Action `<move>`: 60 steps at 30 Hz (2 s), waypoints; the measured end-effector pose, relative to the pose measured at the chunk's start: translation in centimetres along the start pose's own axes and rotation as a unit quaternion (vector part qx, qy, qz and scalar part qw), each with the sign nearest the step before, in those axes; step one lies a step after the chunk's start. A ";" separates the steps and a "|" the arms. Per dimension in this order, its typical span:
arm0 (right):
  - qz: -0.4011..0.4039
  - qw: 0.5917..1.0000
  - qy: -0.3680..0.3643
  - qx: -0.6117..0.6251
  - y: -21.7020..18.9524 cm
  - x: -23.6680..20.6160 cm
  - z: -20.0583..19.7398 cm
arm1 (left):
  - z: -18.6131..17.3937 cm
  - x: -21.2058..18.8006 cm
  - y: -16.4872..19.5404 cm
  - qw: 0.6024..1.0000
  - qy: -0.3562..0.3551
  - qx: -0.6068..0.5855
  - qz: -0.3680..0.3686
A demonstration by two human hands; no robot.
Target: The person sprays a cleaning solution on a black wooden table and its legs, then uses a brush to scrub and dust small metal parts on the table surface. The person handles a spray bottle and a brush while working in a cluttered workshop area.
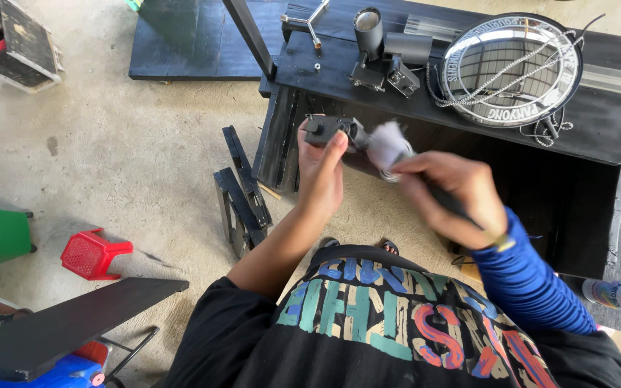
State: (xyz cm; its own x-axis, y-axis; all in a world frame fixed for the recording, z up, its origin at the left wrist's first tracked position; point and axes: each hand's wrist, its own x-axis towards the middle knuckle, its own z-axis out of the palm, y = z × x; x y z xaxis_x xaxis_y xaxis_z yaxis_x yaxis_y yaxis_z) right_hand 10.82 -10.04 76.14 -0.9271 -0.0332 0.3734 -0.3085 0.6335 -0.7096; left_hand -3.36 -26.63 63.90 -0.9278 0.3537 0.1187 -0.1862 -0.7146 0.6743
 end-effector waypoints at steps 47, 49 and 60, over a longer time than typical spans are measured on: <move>-0.099 0.987 -0.102 -0.069 -0.8 2.1 2.8 | -0.6 3.9 4.6 0.985 0.041 0.128 0.111; -0.144 0.988 -0.026 -0.056 -0.6 2.2 3.0 | -0.8 4.0 4.5 0.984 0.048 0.126 0.114; -0.102 0.987 -0.121 0.020 -0.5 1.8 4.9 | 0.6 3.0 5.2 0.975 0.016 0.171 0.143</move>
State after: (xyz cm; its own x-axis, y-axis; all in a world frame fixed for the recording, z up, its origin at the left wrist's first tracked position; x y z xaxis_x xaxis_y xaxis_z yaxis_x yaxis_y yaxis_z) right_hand 8.29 -14.22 74.22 -0.8668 -0.3437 0.3612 -0.4981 0.5634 -0.6592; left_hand -6.86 -28.91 68.21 -0.9368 0.1456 0.3182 0.1955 -0.5364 0.8210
